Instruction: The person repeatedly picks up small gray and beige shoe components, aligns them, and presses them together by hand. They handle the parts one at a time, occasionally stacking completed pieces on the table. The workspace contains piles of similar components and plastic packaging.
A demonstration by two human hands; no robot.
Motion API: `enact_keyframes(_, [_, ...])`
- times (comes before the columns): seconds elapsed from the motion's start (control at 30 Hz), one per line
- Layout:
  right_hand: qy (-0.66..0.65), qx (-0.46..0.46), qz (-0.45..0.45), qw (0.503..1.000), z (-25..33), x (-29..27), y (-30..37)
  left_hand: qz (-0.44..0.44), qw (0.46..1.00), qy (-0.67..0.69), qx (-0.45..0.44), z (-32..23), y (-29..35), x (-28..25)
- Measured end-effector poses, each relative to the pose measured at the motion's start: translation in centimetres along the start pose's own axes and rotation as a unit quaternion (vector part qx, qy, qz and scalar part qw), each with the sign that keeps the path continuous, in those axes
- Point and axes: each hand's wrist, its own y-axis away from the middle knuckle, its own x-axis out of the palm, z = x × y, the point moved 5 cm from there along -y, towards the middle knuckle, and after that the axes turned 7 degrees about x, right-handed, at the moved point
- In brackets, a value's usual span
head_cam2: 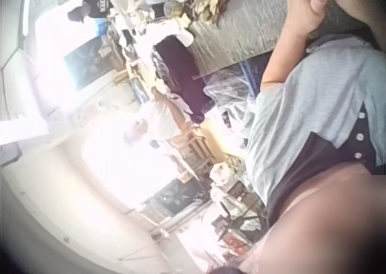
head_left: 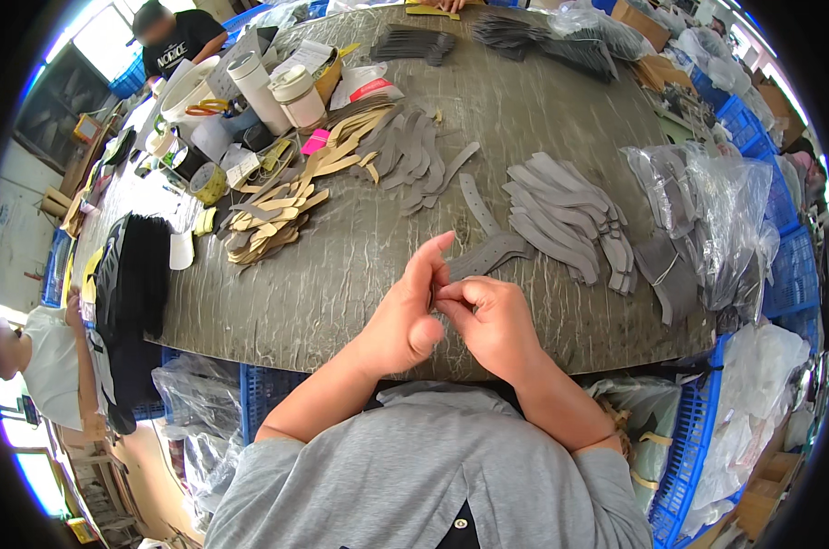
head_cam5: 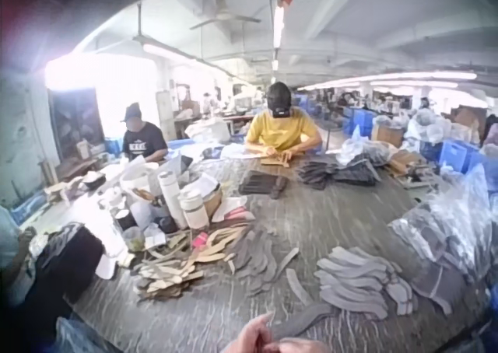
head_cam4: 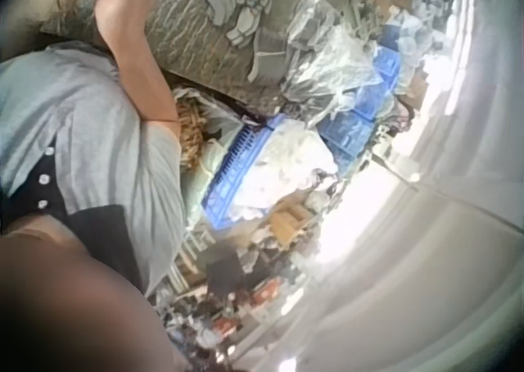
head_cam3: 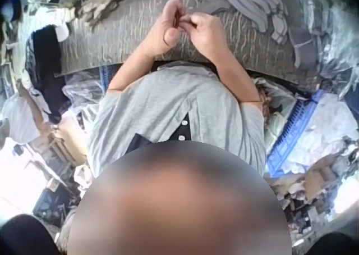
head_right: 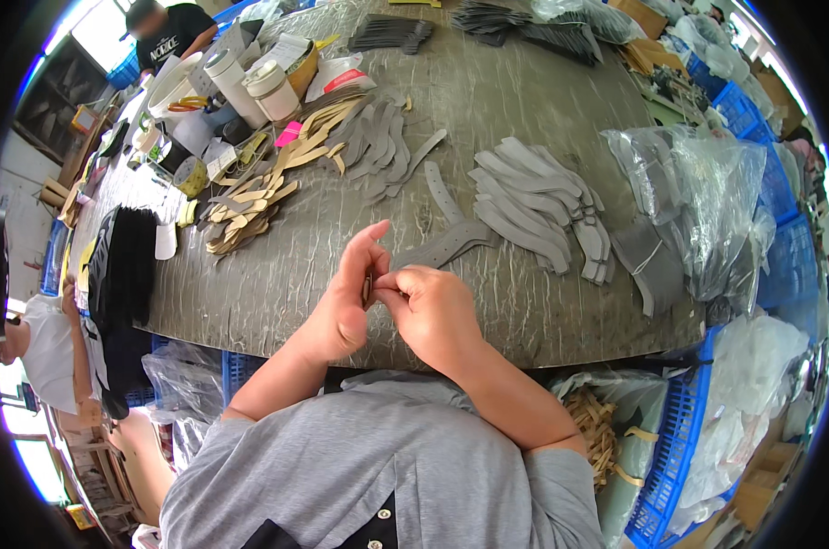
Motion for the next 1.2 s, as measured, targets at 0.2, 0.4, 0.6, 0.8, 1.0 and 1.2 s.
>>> enact_keyframes(0.2, [0.025, 0.018, 0.030, 0.999, 0.2, -0.7, 0.5, 0.041, 0.950, -0.299, 0.082, -1.4, 0.1, 1.2])
enact_keyframes(0.4, [-0.181, 0.101, 0.089, 0.974, -1.9, -0.2, 0.6, 0.048, 0.979, -0.176, 0.093, -0.9, 0.1, 1.4])
enact_keyframes(0.6, [-0.358, 0.169, 0.140, 0.907, -3.3, 1.0, 0.5, -0.013, 0.997, 0.070, 0.023, -0.2, -0.1, 1.4])
enact_keyframes(0.8, [-0.581, 0.130, 0.159, 0.788, -4.1, 0.7, 0.0, -0.090, 0.994, 0.024, -0.051, 1.5, -1.0, -1.4])
enact_keyframes(1.0, [-0.636, 0.116, 0.178, 0.741, -5.0, 1.8, -0.1, 0.085, 0.929, -0.297, 0.205, -4.4, -2.7, -0.5])
enact_keyframes(1.2, [-0.857, 0.099, -0.043, 0.503, -10.0, -7.0, -1.4, -0.111, 0.962, -0.246, 0.038, -2.1, 0.4, -4.2])
